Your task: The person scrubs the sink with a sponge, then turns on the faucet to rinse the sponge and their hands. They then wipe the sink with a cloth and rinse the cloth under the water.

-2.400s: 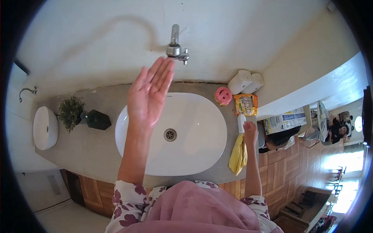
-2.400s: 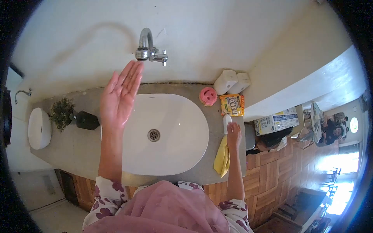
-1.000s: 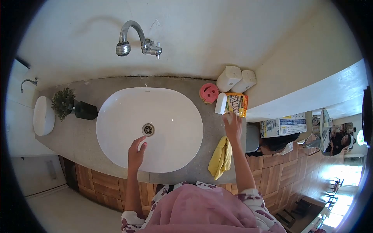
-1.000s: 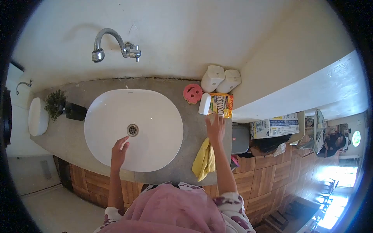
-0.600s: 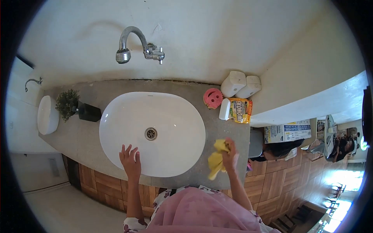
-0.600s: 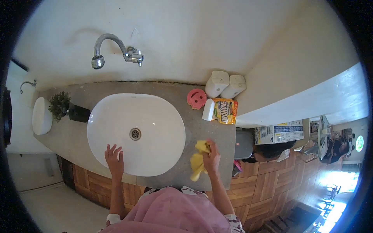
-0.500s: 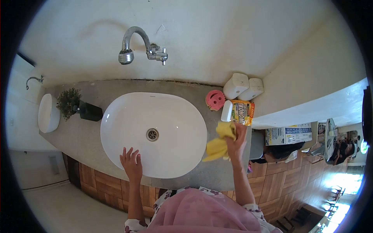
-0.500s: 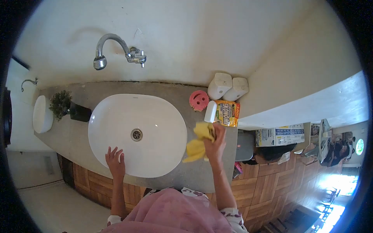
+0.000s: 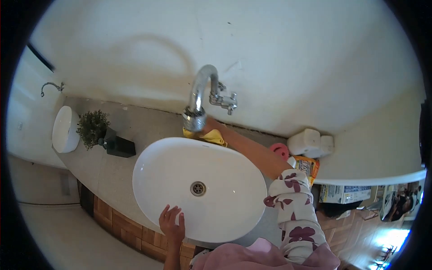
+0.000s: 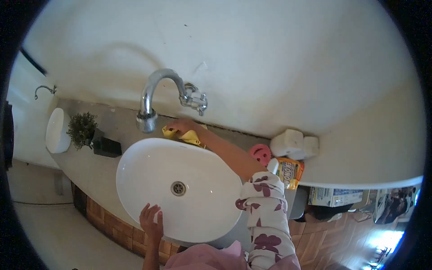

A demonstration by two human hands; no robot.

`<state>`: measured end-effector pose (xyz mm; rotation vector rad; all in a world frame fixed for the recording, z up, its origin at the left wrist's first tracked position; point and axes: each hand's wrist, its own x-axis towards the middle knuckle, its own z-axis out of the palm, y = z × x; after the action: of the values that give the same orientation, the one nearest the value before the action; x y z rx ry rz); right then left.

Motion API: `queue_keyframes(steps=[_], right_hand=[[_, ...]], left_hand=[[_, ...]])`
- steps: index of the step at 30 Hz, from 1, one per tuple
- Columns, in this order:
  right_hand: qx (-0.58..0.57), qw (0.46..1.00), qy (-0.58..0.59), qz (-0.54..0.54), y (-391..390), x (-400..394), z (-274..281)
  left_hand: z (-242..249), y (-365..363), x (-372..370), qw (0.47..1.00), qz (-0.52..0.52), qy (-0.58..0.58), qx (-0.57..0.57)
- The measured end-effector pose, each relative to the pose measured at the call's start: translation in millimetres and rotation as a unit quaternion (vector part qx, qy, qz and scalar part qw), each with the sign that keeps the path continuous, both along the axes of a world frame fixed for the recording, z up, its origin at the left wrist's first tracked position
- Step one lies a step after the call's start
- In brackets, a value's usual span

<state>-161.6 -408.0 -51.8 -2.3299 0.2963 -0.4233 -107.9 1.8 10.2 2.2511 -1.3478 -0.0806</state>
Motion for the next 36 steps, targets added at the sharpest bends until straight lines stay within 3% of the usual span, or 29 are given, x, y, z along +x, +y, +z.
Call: queue_keyframes(steps=[2,3,6,7,8,10,13,19,24,28,36], right_hand=[[-0.119,0.988,-0.008,0.099,-16.0,28.5,-60.0],[-0.224,0.968,0.064,0.092,-4.1,14.8,-55.0],[-0.222,0.973,0.022,0.067,7.1,-4.6,-76.1],[0.041,0.998,0.002,0.047,10.3,-9.8,-74.7],[-0.026,0.991,0.104,0.074,7.4,-12.2,-70.5],[-0.130,0.987,0.003,0.098,17.1,-56.5,-82.6],[-0.091,0.994,0.009,0.051,27.2,-103.3,-79.0],[-0.133,0.991,0.017,-0.005,57.5,-162.4,-50.3],[0.011,0.991,0.045,-0.122,106.9,-201.3,-3.7],[-0.019,0.981,0.092,-0.168,128.6,-220.9,-29.1],[0.058,0.960,0.091,-0.258,138.1,-222.2,-25.7]], left_hand=[[1.1,0.4,1.4,1.000,-0.008,0.015,0.019],[2.3,-0.6,1.0,1.000,-0.005,0.022,0.019],[4.2,-1.7,2.9,0.999,-0.004,0.033,0.037],[5.5,-0.3,-2.1,0.997,-0.005,0.046,0.053],[6.5,-3.4,-2.1,0.998,-0.005,0.049,0.046],[6.1,-1.4,-0.8,0.997,-0.019,0.059,0.053],[4.4,-4.9,0.5,0.999,-0.016,0.029,0.038],[8.2,-6.0,-1.0,0.999,-0.025,0.020,0.030],[0.8,-2.0,-0.1,1.000,-0.023,0.018,0.002],[0.6,-1.5,-2.6,1.000,-0.016,0.002,0.001],[-6.0,1.8,-2.4,1.000,-0.005,0.004,-0.022]])
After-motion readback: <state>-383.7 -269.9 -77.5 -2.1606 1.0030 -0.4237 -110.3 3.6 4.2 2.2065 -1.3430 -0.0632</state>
